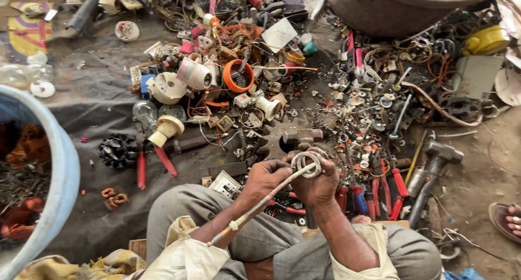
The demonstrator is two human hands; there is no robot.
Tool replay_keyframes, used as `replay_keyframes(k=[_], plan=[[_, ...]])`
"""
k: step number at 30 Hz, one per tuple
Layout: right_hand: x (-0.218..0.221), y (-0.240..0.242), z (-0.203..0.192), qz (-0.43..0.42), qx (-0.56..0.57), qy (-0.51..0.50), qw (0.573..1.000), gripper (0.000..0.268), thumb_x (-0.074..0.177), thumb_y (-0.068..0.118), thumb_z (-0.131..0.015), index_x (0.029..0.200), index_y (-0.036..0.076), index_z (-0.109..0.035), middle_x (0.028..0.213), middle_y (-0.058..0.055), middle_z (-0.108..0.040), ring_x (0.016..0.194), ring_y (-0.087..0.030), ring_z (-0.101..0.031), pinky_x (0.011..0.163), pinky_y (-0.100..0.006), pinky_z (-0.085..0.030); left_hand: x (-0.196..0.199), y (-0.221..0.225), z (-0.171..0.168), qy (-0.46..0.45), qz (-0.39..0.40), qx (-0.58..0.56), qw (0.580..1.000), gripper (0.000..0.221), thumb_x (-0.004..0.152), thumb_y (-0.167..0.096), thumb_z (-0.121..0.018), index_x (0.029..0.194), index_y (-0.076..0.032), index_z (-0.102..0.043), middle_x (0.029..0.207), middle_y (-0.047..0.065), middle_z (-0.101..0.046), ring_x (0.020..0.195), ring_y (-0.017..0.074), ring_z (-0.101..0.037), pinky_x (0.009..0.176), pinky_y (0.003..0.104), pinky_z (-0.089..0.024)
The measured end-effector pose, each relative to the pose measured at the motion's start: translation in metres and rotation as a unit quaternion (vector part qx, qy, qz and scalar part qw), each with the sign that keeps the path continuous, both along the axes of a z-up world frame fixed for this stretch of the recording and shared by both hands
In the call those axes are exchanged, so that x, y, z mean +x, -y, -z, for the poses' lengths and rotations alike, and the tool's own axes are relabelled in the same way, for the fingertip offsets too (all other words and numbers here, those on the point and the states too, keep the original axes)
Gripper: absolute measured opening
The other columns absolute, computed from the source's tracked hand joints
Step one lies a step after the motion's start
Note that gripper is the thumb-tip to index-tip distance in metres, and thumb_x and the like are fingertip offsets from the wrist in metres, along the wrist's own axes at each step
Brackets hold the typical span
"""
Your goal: The person sits on the floor and uses a hammer, a screwdriver, and a metal rod to dismantle various metal components, including a large gear and electrical parts, from a pile of scrap.
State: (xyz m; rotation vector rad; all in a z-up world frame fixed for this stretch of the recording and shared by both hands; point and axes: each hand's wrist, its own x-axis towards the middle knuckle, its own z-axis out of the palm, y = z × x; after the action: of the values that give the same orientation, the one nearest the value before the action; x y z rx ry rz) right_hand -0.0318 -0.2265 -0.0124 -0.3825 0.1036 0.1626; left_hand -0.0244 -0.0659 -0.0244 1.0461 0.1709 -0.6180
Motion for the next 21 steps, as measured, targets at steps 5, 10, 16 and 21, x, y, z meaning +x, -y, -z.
replay_keyframes(k=[5, 10, 16, 21], plan=[[0.001, 0.0, -0.002, 0.03, -0.018, -0.093, 0.995, 0.047, 0.085, 0.031, -0.068, 0.121, 0.002, -0.066, 0.11, -0.018, -0.072, 0.102, -0.035, -0.07, 0.09, -0.05, -0.059, 0.0, 0.002, 0.008, -0.009, -0.022, 0.005, 1.0, 0.021, 0.087, -0.009, -0.07, 0.102, 0.004, -0.076, 0.075, 0.004, -0.069, 0.06, 0.0069, -0.057, 0.051, 0.023, -0.043], [0.012, 0.011, -0.014, 0.055, -0.081, -0.118, 0.988, 0.05, 0.084, 0.038, -0.07, 0.118, 0.001, -0.069, 0.092, -0.016, -0.071, 0.083, -0.03, -0.07, 0.076, -0.047, -0.062, 0.005, -0.002, -0.007, 0.025, 0.048, 0.313, 0.948, 0.018, 0.09, -0.022, -0.071, 0.095, -0.005, -0.073, 0.07, 0.005, -0.068, 0.059, 0.0117, -0.059, 0.049, 0.03, -0.045], [0.015, 0.021, -0.017, 0.133, -0.194, -0.103, 0.966, 0.041, 0.086, 0.024, -0.068, 0.121, 0.003, -0.064, 0.094, -0.008, -0.071, 0.082, -0.02, -0.071, 0.074, -0.043, -0.063, -0.018, -0.005, -0.049, 0.638, -0.115, 0.436, 0.624, 0.025, 0.093, -0.022, -0.072, 0.109, -0.003, -0.069, 0.095, 0.014, -0.069, 0.093, 0.0284, -0.066, 0.092, 0.048, -0.046], [0.002, 0.019, -0.014, 0.107, -0.158, -0.047, 0.98, 0.045, 0.086, 0.017, -0.069, 0.126, 0.002, -0.058, 0.098, -0.01, -0.067, 0.084, -0.018, -0.072, 0.079, -0.047, -0.065, 0.009, -0.045, -0.061, 0.511, 0.048, 0.66, 0.548, 0.029, 0.091, -0.034, -0.067, 0.095, -0.005, -0.069, 0.085, 0.014, -0.072, 0.086, 0.0283, -0.07, 0.108, 0.056, -0.043]])
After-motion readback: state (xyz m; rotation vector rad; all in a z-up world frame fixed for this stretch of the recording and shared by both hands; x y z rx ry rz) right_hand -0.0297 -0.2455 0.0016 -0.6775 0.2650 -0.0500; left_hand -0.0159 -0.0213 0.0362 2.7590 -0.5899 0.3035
